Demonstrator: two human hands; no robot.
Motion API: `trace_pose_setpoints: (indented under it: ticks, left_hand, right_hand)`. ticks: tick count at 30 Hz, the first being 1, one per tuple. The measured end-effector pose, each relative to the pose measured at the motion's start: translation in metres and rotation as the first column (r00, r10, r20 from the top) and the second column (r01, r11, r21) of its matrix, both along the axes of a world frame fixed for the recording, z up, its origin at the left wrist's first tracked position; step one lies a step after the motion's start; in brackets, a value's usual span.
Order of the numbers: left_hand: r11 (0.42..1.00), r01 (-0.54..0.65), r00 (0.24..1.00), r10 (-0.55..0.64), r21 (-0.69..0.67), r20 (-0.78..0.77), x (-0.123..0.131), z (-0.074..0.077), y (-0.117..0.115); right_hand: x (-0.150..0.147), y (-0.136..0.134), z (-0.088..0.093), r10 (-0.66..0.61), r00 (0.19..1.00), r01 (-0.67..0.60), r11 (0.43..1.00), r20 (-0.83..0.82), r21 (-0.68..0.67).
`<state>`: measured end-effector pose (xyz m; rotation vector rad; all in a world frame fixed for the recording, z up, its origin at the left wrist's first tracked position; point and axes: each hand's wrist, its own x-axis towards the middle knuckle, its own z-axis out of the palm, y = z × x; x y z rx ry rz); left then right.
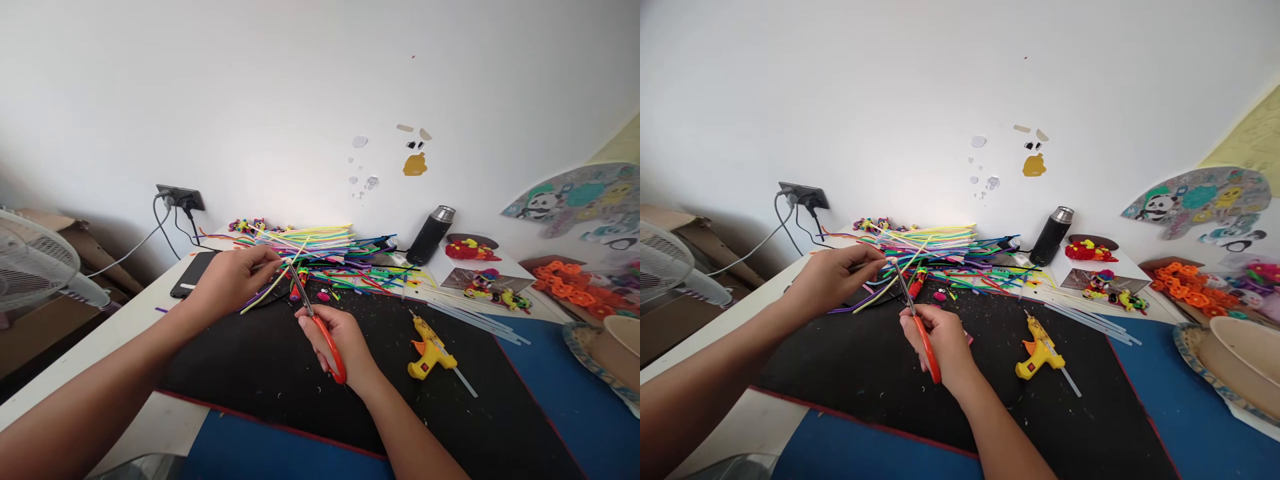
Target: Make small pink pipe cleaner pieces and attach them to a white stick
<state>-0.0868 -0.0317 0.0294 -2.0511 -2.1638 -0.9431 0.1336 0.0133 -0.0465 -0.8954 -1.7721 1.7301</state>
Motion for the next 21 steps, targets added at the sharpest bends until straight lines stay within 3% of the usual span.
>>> trace_pose_setpoints:
  ticks: [6,13,21]
  left_hand:
    - [0.998,-0.052,0.955,0.058,0.027,-0.292,-0.003,-0.009,0.0]
    - [1.0,0.02,0.862,-0.012,0.01,-0.506,0.005,-0.019,-0.005]
    - [0.945,0.117,0.688,-0.298,-0.305,-0.662,0.01,0.014,-0.006]
  right_hand:
    - [-0.002,0.001,-0.006,-0.014,1.0,0.014,1.0,0.022,0.005]
    - [-0.002,0.001,-0.016,0.0,0.998,-0.006,0.996,0.064,0.092]
    - [-0.001,0.003,-0.017,-0.048,0.981,-0.041,0.896,0.188,0.442]
